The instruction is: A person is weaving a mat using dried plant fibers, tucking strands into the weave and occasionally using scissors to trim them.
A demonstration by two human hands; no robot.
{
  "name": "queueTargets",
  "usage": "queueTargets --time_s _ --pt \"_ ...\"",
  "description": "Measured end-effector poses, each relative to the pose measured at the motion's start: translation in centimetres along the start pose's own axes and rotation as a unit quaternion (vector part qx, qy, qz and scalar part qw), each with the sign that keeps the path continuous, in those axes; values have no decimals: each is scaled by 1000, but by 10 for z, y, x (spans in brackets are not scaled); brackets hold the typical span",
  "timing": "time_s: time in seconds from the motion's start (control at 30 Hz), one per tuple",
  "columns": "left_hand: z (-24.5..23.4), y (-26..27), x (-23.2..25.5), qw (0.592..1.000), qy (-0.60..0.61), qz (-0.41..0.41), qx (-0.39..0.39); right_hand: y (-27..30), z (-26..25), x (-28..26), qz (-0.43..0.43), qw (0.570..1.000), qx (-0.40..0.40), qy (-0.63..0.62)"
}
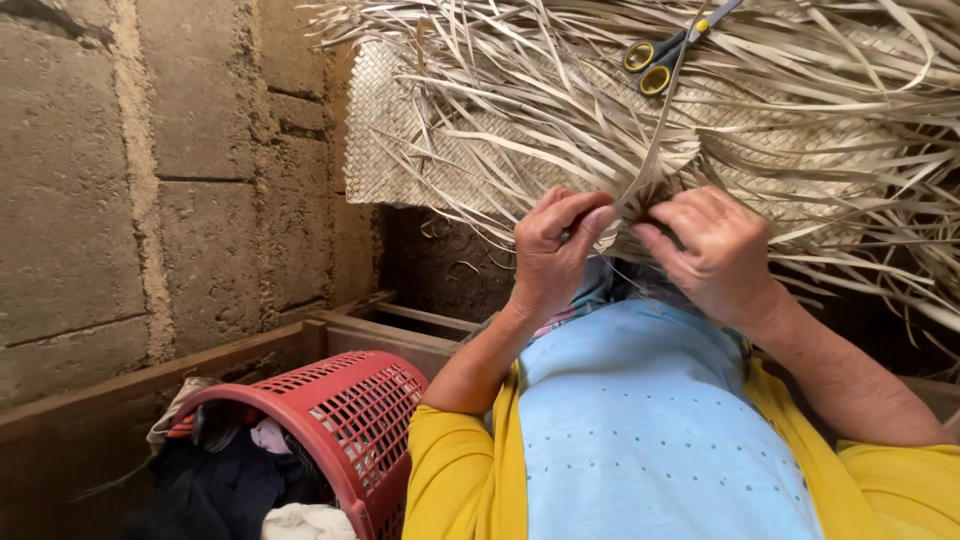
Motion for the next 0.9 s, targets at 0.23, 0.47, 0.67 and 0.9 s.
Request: queueTargets --time_s 0.23,0.47,0.67,0.9 --pt "-3 -8 1 999 35 -29 -14 1 7 -5 -6 999 -10 35" --pt "0 -3 6 996 -81 29 -39 -25 -18 -8 19 997 -54 -50" --pt "3 -3 13 963 -237 90 -92 -68 25 -5 -34 970 -236 -47" --pt "-4 -6 -4 964 -244 59 -84 -81 28 -10 -19 952 -293 -90"
Point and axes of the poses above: each hand's wrist, its own y-axis away from the middle knuckle, its own z-axis out of the palm, x = y × z, the point moved 7 cm from there along -y, towards the middle knuckle, and after that the axes turned 14 degrees about y, right-handed, at the moved point
